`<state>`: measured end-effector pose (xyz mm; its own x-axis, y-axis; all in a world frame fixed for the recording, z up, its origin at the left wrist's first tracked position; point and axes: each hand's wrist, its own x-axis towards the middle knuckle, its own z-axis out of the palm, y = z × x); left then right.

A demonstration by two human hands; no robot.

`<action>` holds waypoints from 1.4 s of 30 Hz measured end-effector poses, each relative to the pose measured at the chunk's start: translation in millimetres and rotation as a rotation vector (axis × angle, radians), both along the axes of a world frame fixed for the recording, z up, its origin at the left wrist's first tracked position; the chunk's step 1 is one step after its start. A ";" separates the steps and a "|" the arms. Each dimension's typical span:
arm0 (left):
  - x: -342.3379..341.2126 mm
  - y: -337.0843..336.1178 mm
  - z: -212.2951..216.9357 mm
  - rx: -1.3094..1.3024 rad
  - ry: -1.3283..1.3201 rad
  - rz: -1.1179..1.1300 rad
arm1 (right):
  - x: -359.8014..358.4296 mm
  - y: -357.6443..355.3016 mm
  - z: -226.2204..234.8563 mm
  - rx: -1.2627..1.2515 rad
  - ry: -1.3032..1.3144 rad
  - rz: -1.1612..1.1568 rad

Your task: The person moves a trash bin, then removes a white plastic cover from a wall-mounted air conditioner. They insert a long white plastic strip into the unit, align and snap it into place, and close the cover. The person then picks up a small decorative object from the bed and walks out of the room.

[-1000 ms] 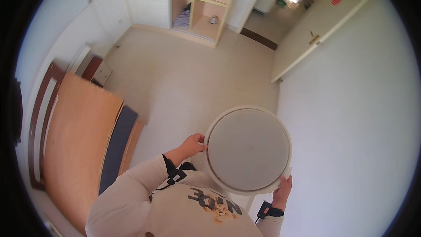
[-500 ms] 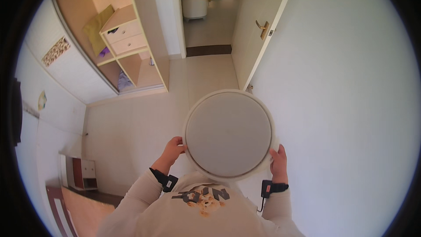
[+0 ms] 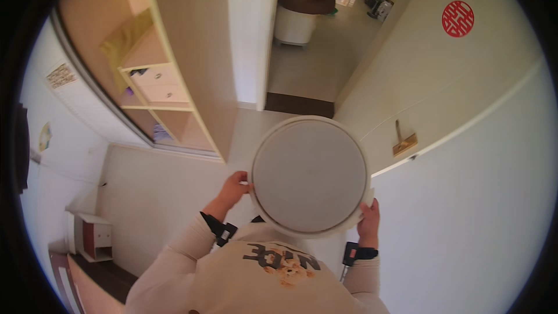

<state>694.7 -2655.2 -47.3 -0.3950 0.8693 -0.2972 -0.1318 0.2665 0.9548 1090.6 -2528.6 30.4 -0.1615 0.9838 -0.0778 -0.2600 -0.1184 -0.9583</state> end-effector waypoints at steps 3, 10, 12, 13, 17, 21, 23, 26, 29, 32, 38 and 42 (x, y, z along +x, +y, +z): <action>-26.9 94.6 10.8 0.024 -0.031 -0.069 | -16.4 73.8 3.9 -0.057 0.052 -0.027; -90.5 350.1 27.2 0.014 0.042 -0.235 | -65.2 279.7 1.0 -0.060 0.138 -0.096; -111.0 416.4 18.4 0.017 0.020 -0.203 | -89.6 351.2 -3.8 -0.071 0.158 -0.069; -118.9 445.7 13.6 -0.038 0.036 -0.160 | -104.5 387.9 -5.5 -0.083 0.136 -0.082; -173.7 522.3 -2.9 -0.127 -0.017 -0.080 | -171.1 494.0 -8.2 -0.143 0.057 -0.014; -233.6 635.3 -17.4 -0.123 -0.129 -0.020 | -233.5 640.0 -21.4 -0.182 0.027 0.058; -265.9 691.7 -27.4 -0.174 -0.141 -0.003 | -267.7 715.3 -38.3 -0.202 -0.056 0.073; -321.6 786.6 -43.1 -0.204 -0.142 -0.006 | -324.8 815.2 -56.4 -0.195 -0.063 0.140; -388.4 890.3 -47.1 -0.214 -0.119 0.089 | -396.4 911.8 -52.9 -0.201 -0.086 0.115; -446.0 961.0 -41.1 -0.254 0.020 -0.042 | -447.5 991.0 -27.8 -0.265 -0.239 0.118; -540.1 1122.3 -27.4 -0.285 -0.067 0.159 | -562.6 1218.3 -21.5 -0.290 -0.570 0.350; -577.2 1219.3 -51.2 -0.370 -0.060 0.247 | -627.8 1367.4 -58.6 -0.366 -0.668 0.520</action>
